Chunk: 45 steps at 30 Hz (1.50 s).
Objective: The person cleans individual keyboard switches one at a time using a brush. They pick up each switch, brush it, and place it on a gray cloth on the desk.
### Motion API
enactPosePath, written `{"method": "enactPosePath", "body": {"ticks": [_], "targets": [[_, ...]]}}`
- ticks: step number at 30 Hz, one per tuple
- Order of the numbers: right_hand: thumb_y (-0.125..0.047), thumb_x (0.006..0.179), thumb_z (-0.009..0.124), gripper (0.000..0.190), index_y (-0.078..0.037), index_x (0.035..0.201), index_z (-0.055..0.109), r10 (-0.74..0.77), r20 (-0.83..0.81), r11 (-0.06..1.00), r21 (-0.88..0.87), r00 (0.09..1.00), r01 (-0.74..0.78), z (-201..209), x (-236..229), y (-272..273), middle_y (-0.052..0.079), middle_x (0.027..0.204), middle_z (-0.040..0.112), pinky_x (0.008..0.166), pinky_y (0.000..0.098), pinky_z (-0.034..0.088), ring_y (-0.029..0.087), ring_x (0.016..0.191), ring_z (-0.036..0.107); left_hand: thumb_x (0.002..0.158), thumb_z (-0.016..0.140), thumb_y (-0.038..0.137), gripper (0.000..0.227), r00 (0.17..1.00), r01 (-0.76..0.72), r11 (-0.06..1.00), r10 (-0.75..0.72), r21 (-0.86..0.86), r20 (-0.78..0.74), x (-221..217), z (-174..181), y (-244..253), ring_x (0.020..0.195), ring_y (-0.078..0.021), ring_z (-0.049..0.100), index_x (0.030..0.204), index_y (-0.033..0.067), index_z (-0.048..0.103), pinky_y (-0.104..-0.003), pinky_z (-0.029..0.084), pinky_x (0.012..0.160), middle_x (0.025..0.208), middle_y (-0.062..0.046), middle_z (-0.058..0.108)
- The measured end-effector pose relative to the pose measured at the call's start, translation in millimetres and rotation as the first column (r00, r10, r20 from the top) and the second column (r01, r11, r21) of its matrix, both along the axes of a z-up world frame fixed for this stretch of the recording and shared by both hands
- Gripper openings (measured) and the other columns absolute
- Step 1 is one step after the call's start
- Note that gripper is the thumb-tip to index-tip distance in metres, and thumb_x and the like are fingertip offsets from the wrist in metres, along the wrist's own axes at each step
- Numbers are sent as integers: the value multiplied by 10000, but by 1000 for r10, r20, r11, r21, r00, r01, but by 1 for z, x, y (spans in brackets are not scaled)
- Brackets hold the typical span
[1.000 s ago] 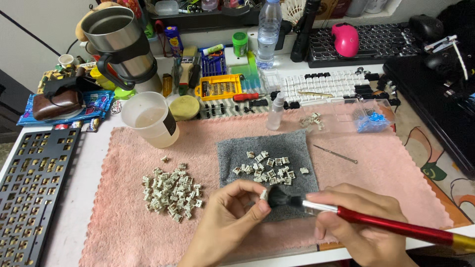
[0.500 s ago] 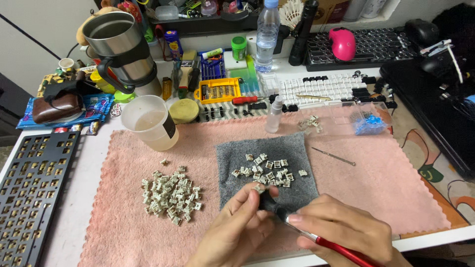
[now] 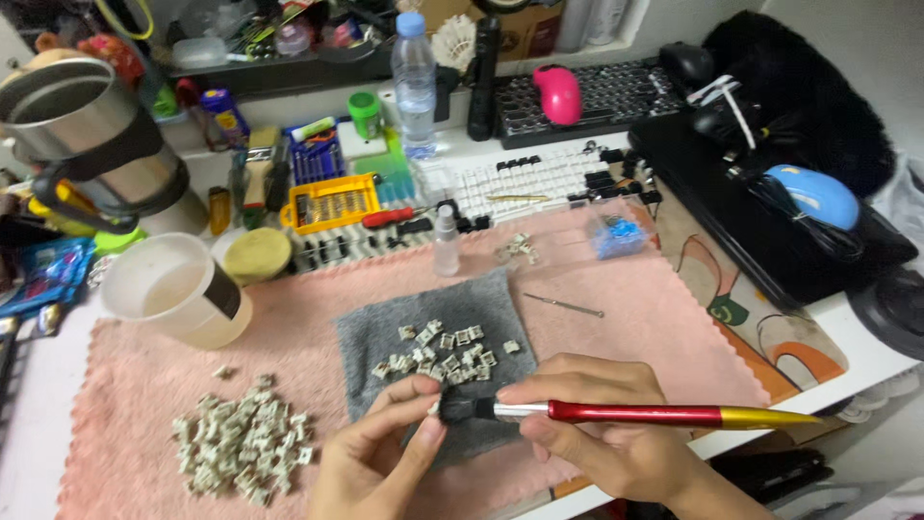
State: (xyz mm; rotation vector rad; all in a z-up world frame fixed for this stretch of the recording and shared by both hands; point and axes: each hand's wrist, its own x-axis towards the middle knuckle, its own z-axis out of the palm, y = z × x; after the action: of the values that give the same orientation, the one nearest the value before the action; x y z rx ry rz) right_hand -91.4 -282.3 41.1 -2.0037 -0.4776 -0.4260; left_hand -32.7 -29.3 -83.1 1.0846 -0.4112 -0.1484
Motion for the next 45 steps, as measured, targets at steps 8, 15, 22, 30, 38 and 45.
{"method": "enactPosePath", "body": {"ticks": [8,15,22,30,38,45], "targets": [[-320,1079,762,292,-106,1234,887,-1,-74,1000,9,997,2,6,0,-6,75,1025,869,757,283,674,164,825,839,954,818,-56,277,983,-185,980,185,79,1,6,-16,-4,1309,-284,822,1210,-72,924,-376,568,1179,1338,-302,892],[-261,1057,780,257,-74,1194,891,76,-116,997,22,990,-73,12,3,-23,67,916,837,725,298,613,159,774,780,822,937,-103,170,906,-187,956,257,226,-336,23,-16,-16,1145,-286,926,986,-85,979,-375,690,1034,1251,-309,1010],[-375,1041,802,268,-205,1209,922,-67,-138,978,-205,988,37,3,6,-49,-24,806,796,670,276,623,116,649,734,801,1041,311,208,951,-285,720,130,633,280,56,112,-57,747,-61,752,906,229,880,-254,554,629,1165,32,932],[-351,1063,790,199,-207,1158,888,-19,-270,967,-251,963,-52,5,7,-45,-59,884,795,742,285,585,117,762,728,983,914,145,221,514,-624,466,-360,627,779,154,126,-136,1009,-374,728,1140,5,848,-506,625,869,1229,-181,771],[-289,1057,781,221,-153,1212,861,4,-100,973,-230,995,-27,5,7,-61,-17,924,839,765,280,611,117,766,770,1001,827,76,309,639,-436,514,-401,739,656,144,146,-107,1137,-393,743,1308,47,806,-519,576,890,1250,-128,753],[-305,1010,805,238,-173,1179,906,-124,-86,960,-263,989,97,2,10,-62,-30,956,911,810,250,646,94,796,848,995,823,78,220,780,-339,429,-369,837,505,94,148,-35,1120,-319,808,1211,43,849,-449,634,912,1308,-116,790]]}}
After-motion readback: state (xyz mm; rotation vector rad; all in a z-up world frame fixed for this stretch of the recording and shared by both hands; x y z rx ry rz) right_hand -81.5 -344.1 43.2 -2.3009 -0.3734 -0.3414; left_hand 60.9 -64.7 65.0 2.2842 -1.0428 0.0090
